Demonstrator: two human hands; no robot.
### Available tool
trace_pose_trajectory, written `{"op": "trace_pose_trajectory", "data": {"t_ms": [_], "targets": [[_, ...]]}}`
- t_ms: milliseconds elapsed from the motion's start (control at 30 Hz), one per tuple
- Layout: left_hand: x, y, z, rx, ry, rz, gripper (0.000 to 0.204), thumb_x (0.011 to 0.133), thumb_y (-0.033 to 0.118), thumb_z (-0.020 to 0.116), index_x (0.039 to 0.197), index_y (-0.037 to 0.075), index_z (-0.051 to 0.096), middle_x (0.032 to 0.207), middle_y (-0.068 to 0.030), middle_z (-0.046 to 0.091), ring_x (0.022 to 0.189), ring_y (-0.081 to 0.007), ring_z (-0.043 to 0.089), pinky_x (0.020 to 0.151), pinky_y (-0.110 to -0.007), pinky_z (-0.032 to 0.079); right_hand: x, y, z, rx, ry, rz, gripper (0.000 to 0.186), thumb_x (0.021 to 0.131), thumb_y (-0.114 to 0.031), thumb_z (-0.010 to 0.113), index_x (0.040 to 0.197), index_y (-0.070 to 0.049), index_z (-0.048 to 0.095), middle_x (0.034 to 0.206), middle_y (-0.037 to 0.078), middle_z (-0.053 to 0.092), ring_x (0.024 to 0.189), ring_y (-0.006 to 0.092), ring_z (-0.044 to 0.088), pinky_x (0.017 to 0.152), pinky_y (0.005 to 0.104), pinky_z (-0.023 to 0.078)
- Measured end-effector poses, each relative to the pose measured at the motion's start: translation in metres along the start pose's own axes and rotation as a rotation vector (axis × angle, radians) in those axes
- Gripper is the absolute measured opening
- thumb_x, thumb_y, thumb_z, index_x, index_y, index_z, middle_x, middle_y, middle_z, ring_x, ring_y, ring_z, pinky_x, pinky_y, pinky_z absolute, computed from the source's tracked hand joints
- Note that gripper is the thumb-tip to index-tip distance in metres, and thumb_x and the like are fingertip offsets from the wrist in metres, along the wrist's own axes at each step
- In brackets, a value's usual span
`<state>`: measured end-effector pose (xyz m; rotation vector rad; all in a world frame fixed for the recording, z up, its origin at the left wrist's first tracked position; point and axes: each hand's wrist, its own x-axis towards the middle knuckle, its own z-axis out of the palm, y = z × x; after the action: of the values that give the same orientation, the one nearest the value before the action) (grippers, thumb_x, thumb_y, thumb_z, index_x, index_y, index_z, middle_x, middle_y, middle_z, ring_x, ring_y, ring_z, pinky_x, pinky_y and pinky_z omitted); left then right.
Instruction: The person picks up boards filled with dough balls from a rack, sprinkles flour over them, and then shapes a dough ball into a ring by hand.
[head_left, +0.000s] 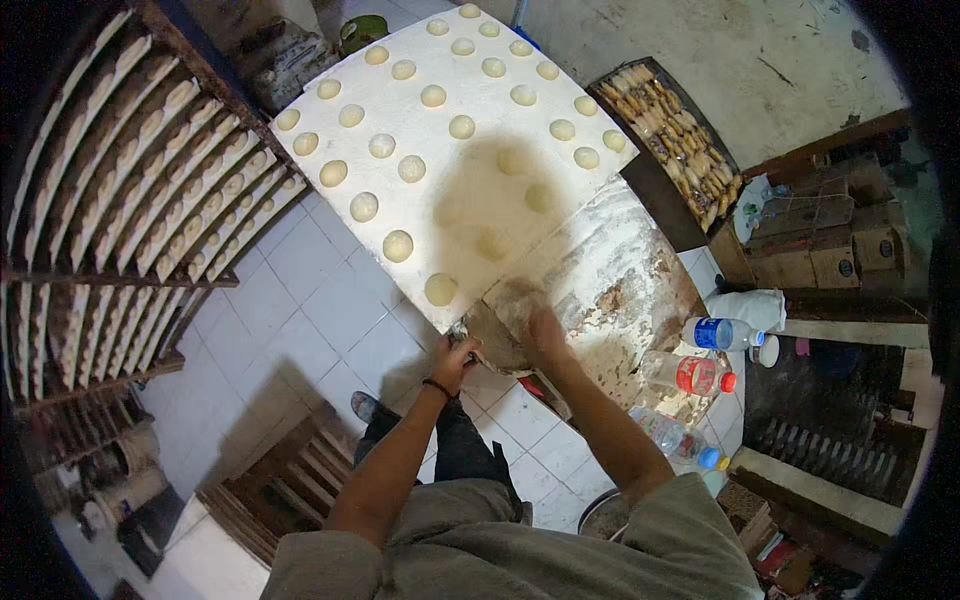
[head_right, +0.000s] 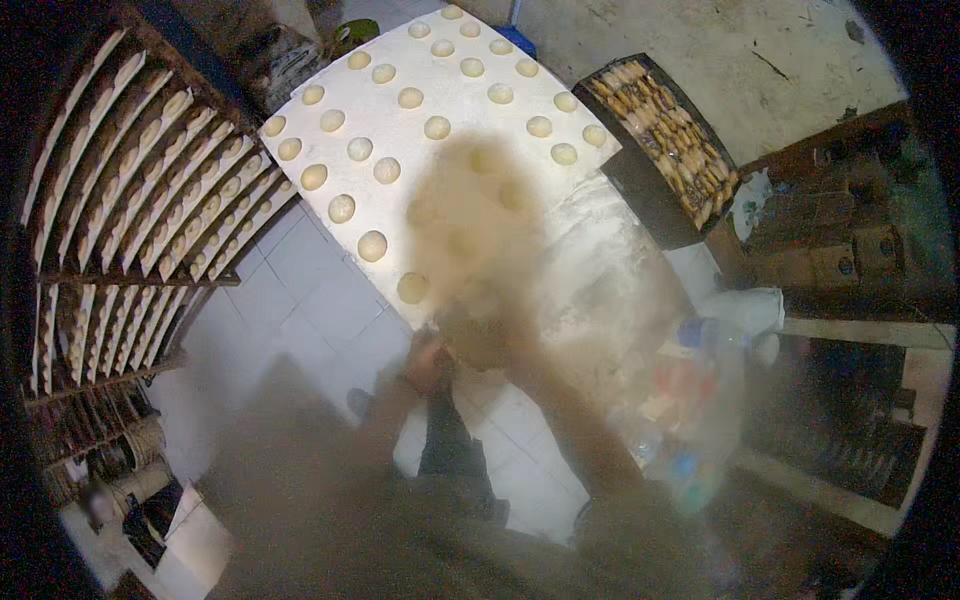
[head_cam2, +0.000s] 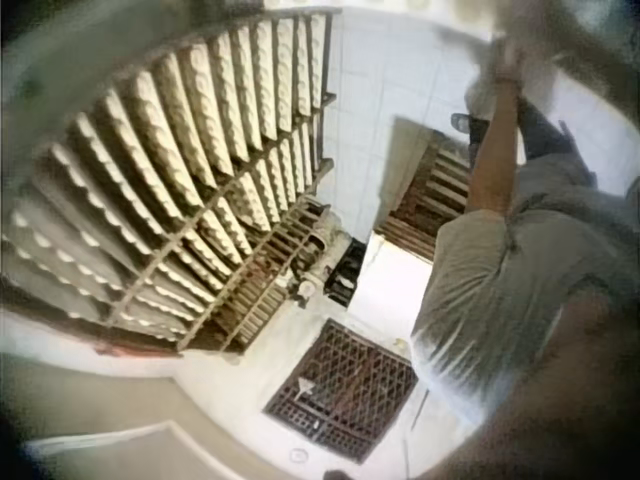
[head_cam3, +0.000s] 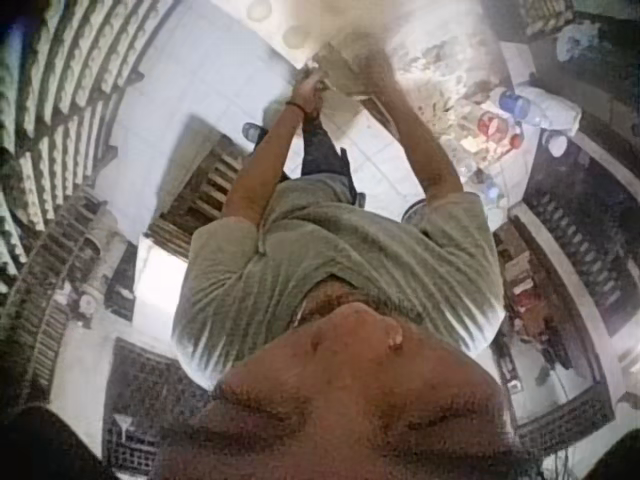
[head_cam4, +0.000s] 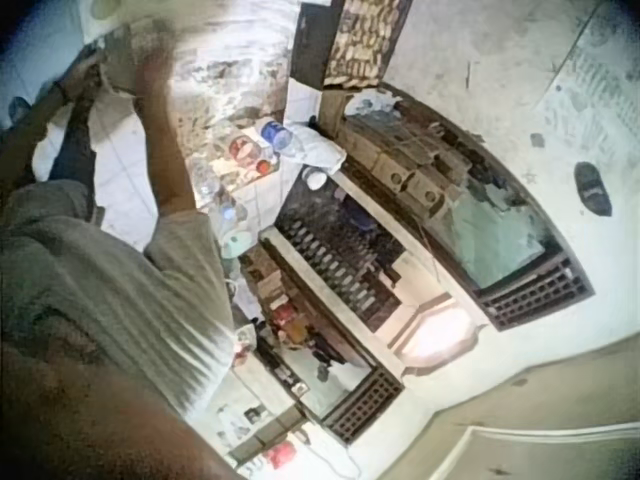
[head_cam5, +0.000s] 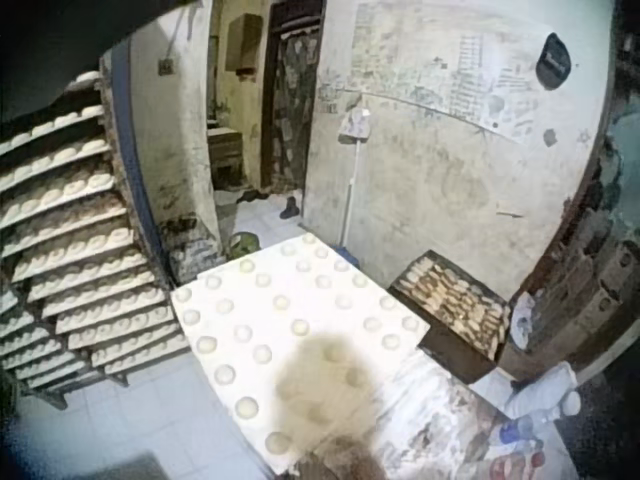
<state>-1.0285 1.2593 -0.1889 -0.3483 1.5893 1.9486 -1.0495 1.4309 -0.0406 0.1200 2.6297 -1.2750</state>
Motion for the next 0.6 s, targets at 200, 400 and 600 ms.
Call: {"op": "trace_pose_trajectory", "data": {"t_ms": [200,400,600], "targets": [[-0.027,-0.029,-0.037,0.518,-0.068,0.290,0.070,0.083,0.012,0.068,0.145,0.014,0.034,0.117,-0.0084,0.056,0.104,-0.0198,0.056,0.084,-0.037,0.051,-0.040,0.007,0.036,-0.084,-0.268,-0.043,0.035,0.089,-0.016,0.056,0.118,0.004,0.059,0.121,0.028,0.057,0.113,0.0431,0.055,0.098,0.0483,0.042],[-0.128,-0.044,-0.060,0.025,0.017,-0.302,0.078,0.084,0.013,0.069,0.149,0.011,0.027,0.121,-0.0137,0.053,0.110,-0.0238,0.057,0.085,-0.038,0.054,-0.097,0.062,0.077,-0.262,-0.497,-0.025,0.053,0.088,-0.036,0.061,0.123,0.004,0.054,0.124,0.028,0.056,0.118,0.0407,0.054,0.098,0.0480,0.044],[-0.172,0.057,0.005,0.052,-0.140,-0.257,0.074,0.087,0.019,0.071,0.147,0.012,0.028,0.122,-0.0148,0.052,0.107,-0.0233,0.056,0.087,-0.038,0.052,-0.137,-0.047,-0.015,-0.469,-0.424,0.165,0.059,0.084,-0.039,0.067,0.126,0.001,0.053,0.117,0.024,0.061,0.113,0.0410,0.058,0.092,0.0484,0.049]]}}
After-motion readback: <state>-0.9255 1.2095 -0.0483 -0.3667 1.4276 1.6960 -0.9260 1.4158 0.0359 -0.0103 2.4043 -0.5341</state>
